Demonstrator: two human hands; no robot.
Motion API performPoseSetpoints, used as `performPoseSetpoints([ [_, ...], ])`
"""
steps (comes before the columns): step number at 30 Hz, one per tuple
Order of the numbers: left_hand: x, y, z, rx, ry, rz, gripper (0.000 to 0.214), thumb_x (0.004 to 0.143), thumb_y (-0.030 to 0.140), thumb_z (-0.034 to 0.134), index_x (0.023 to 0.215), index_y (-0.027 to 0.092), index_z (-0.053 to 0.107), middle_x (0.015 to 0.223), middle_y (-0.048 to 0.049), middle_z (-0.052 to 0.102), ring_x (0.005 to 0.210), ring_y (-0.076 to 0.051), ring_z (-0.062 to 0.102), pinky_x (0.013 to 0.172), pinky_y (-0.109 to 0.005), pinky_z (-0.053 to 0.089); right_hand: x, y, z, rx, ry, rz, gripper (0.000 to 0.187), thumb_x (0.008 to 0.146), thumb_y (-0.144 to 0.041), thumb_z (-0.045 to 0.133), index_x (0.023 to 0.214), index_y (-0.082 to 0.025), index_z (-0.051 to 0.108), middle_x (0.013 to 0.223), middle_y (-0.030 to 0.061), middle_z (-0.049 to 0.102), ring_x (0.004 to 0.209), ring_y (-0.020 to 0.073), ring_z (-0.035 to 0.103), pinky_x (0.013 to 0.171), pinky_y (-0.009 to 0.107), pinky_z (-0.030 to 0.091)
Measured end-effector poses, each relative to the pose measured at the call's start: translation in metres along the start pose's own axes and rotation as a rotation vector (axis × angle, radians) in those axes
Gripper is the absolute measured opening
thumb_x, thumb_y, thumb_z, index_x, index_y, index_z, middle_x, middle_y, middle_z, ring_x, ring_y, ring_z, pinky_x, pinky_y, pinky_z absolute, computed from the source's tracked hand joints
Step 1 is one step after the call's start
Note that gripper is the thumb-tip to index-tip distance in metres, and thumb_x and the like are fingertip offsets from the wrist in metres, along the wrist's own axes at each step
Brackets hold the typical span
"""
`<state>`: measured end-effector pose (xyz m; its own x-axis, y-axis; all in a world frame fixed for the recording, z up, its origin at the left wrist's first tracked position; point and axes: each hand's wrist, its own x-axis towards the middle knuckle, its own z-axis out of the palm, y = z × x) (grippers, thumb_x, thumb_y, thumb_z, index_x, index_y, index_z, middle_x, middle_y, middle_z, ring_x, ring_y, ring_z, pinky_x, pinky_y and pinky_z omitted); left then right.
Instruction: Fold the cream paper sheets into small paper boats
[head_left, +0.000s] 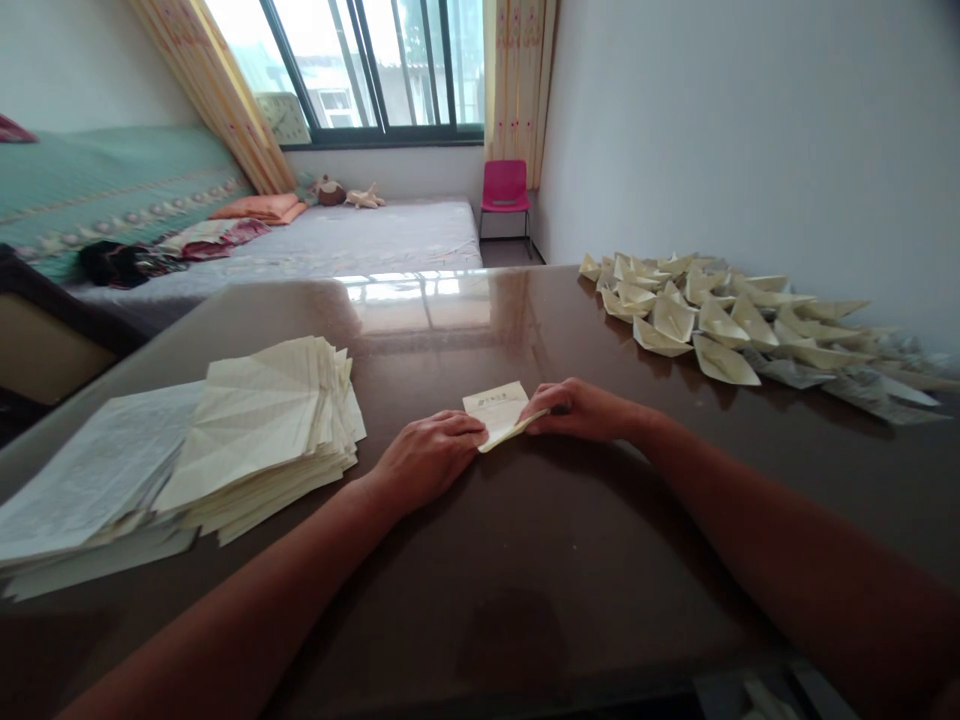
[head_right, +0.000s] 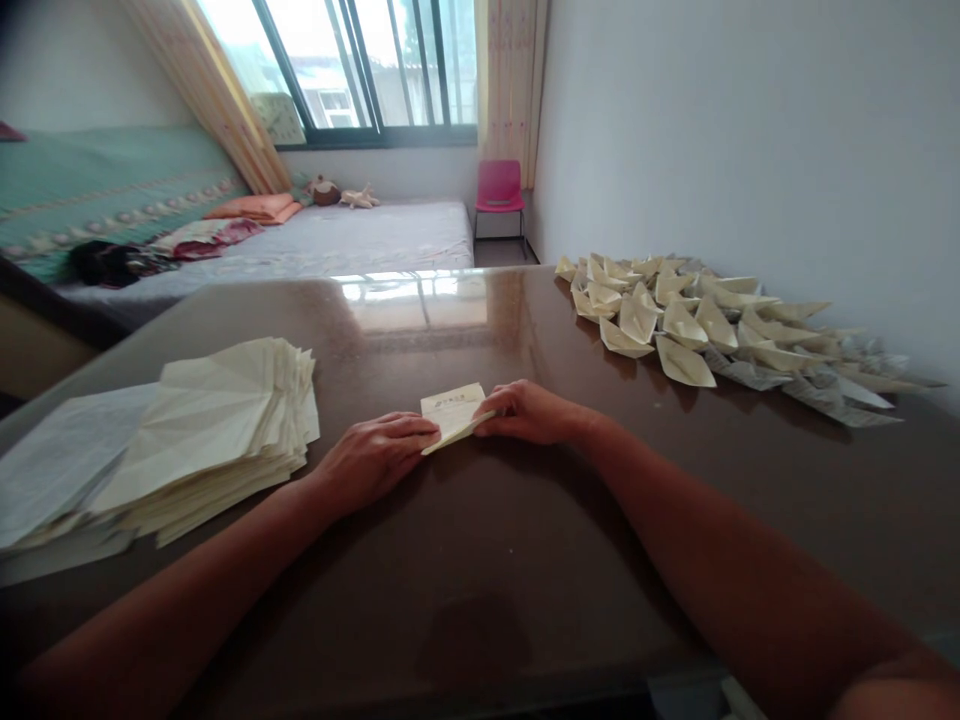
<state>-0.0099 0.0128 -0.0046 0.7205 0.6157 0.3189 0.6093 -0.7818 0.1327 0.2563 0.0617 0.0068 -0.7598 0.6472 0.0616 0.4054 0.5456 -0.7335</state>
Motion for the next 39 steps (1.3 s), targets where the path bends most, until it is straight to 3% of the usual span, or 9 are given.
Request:
performPoseSetpoints([
  [5, 0.0, -0.007, -0.011, -0.095, -0.091, -0.051, 0.026, 0.092, 0.027, 0.045, 0.091, 0.023, 0.071, 0.105, -0.0021, 0.067, 0.095, -0.014, 0.064, 0.087, -0.024, 0.05, 0.008, 0.005, 0.016, 0.177, 0.15, 0.118, 0.038, 0.087, -0.047, 0.05, 0.087, -0.013, 0.067, 0.074, -0.0003, 0.061, 0.067, 0.0121, 0.05, 0.062, 0.022, 0.04],
  [10, 0.0, -0.015, -0.019, -0.196, -0.125, 0.004, 0.03, 0.094, 0.023, 0.04, 0.093, 0.021, 0.07, 0.1, -0.0018, 0.07, 0.105, -0.015, 0.059, 0.095, -0.025, 0.045, 0.018, 0.005, 0.032, -0.102, 0.408, 0.228, 0.035, 0.087, -0.045, 0.05, 0.069, -0.016, 0.058, 0.06, -0.0034, 0.049, 0.058, 0.0099, 0.04, 0.056, 0.022, 0.031],
  [13, 0.0, -0.015, -0.022, -0.175, -0.127, 0.004, 0.032, 0.094, 0.024, 0.039, 0.096, 0.022, 0.07, 0.102, -0.0021, 0.07, 0.101, -0.015, 0.06, 0.093, -0.026, 0.047, 0.024, 0.004, 0.036, -0.29, 0.474, 0.261, 0.033, 0.086, -0.042, 0.052, 0.063, -0.018, 0.051, 0.059, -0.0034, 0.047, 0.056, 0.0099, 0.039, 0.055, 0.023, 0.028],
  [25, -0.003, -0.008, -0.026, 0.0, -0.12, -0.036, 0.028, 0.093, 0.026, 0.042, 0.1, 0.024, 0.069, 0.103, -0.0014, 0.07, 0.096, -0.015, 0.062, 0.086, -0.027, 0.049, 0.029, 0.002, 0.042, -0.543, 0.479, 0.284, 0.026, 0.086, -0.038, 0.05, 0.069, -0.019, 0.053, 0.069, -0.0002, 0.056, 0.059, 0.0118, 0.043, 0.056, 0.025, 0.026],
  [29, -0.001, 0.0, -0.025, 0.104, -0.032, -0.098, 0.029, 0.094, 0.029, 0.041, 0.092, 0.022, 0.069, 0.093, -0.0041, 0.07, 0.092, -0.017, 0.062, 0.082, -0.028, 0.051, 0.03, 0.003, 0.042, -0.553, 0.471, 0.284, 0.026, 0.086, -0.039, 0.051, 0.07, -0.019, 0.053, 0.07, -0.0007, 0.056, 0.06, 0.0117, 0.044, 0.057, 0.024, 0.026],
  [32, 0.001, 0.013, -0.013, 0.139, 0.072, -0.075, 0.03, 0.095, 0.03, 0.04, 0.108, 0.019, 0.065, 0.111, -0.0068, 0.068, 0.113, -0.02, 0.056, 0.094, -0.033, 0.047, 0.03, 0.004, 0.042, -0.554, 0.473, 0.28, 0.026, 0.086, -0.039, 0.051, 0.069, -0.02, 0.052, 0.07, -0.0012, 0.055, 0.06, 0.0116, 0.044, 0.057, 0.024, 0.026],
  [34, 0.001, 0.022, -0.001, 0.146, 0.046, -0.047, 0.04, 0.094, 0.037, 0.044, 0.125, 0.015, 0.055, 0.131, -0.0102, 0.057, 0.129, -0.024, 0.045, 0.105, -0.038, 0.04, 0.03, 0.005, 0.042, -0.55, 0.475, 0.277, 0.026, 0.087, -0.039, 0.051, 0.069, -0.02, 0.052, 0.069, -0.0012, 0.055, 0.06, 0.0116, 0.044, 0.057, 0.024, 0.026],
  [39, -0.002, 0.032, 0.018, 0.133, -0.061, -0.097, 0.054, 0.093, 0.046, 0.042, 0.132, 0.009, 0.048, 0.142, -0.0168, 0.046, 0.134, -0.026, 0.04, 0.108, -0.039, 0.037, 0.03, 0.006, 0.042, -0.543, 0.489, 0.283, 0.026, 0.087, -0.039, 0.05, 0.069, -0.02, 0.052, 0.068, -0.0011, 0.056, 0.06, 0.012, 0.045, 0.056, 0.025, 0.026],
])
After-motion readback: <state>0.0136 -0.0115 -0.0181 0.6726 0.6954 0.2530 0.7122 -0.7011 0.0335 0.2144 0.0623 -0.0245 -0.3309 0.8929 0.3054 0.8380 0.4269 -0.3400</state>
